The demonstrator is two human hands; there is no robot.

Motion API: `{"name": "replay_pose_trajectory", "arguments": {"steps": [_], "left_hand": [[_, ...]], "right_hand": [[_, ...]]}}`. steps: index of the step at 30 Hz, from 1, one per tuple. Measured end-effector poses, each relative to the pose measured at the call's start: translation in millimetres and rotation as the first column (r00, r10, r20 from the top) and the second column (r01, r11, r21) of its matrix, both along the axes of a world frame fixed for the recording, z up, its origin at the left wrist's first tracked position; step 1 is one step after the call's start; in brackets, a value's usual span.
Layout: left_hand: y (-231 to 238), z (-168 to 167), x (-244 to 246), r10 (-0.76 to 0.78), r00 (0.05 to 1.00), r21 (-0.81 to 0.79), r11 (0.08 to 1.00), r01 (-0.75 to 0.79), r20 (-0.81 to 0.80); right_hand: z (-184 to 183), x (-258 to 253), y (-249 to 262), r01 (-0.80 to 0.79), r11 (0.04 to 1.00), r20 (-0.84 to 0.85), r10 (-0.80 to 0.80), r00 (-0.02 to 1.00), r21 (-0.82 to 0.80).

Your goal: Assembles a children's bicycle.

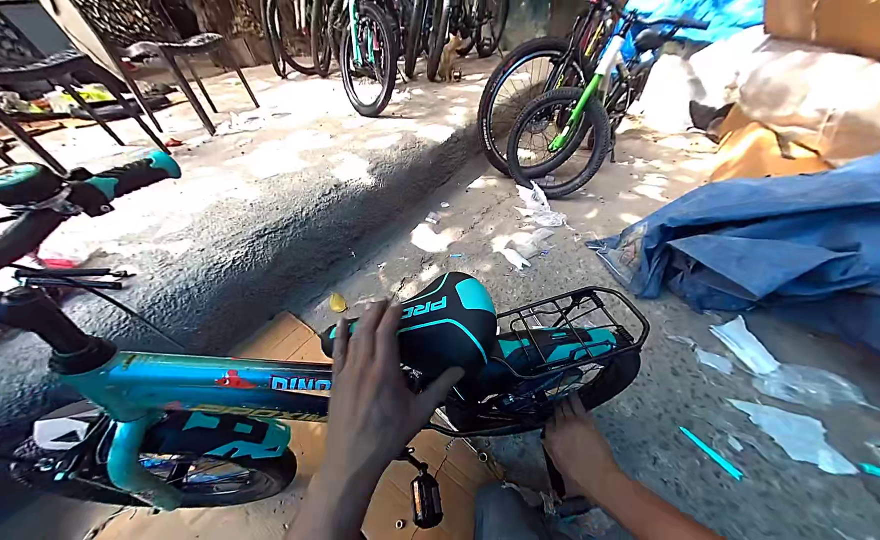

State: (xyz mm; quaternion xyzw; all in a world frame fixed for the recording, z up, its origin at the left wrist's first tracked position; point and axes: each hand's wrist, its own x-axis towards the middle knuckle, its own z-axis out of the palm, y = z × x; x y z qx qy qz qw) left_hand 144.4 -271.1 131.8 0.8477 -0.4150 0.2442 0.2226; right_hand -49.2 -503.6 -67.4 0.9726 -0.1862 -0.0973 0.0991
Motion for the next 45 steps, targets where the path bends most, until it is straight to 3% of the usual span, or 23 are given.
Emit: {"name": "replay_pose_trajectory", "arguments": {"steps": [2, 5, 17, 24, 29, 33, 38, 41, 45], "left_hand": [[-11.0, 3.0, 12.0, 0.008, 1.000, 0.076, 0.997, -0.010, 0.016], [-9.0, 1.4, 16.1, 0.019, 1.000, 0.117, 0.993, -0.019, 0.009], [-7.3, -1.4, 6.3, 0.057, 0.998, 0.145, 0.988, -0.062, 0.039], [-9.1, -2.0, 6.1, 0.035, 0.999, 0.123, 0.992, -0.036, 0.009], [-12.4, -6.6, 2.6, 0.039, 0.999, 0.120, 0.992, -0.038, 0.001], [-12.6, -3.5, 7.9, 0.045, 0.997, 0.107, 0.993, -0.052, 0.068], [-19.7, -3.7, 4.3, 0.054, 0.994, 0.110, 0.992, -0.064, 0.095], [-23.2, -4.1, 1.9, 0.058, 0.995, 0.109, 0.992, -0.067, 0.084], [-22.7, -5.3, 2.7, 0.048, 0.998, 0.114, 0.992, -0.053, 0.048]], "right_hand": [[9.8, 16.2, -4.6, 0.016, 1.000, -0.164, -0.016, 0.986, -0.005], [10.0, 20.9, -12.5, 0.019, 0.998, -0.237, -0.006, 0.972, 0.053], [-5.7, 9.8, -19.0, 0.028, 1.000, -0.229, -0.029, 0.973, -0.009], [2.6, 14.8, -24.5, 0.030, 0.999, -0.374, -0.042, 0.926, -0.039], [0.2, -2.9, -30.4, -0.077, 0.996, -0.459, 0.047, 0.887, -0.046], [7.4, -2.8, -33.9, -0.028, 0.995, -0.566, -0.031, 0.824, -0.095], [-8.8, -15.0, -47.9, -0.057, 0.952, -0.527, -0.117, 0.842, -0.302], [-7.7, -24.5, -47.1, -0.063, 0.950, -0.492, -0.101, 0.864, -0.306], [-9.1, -45.6, -18.4, -0.072, 0.954, -0.303, -0.021, 0.953, -0.292]]}}
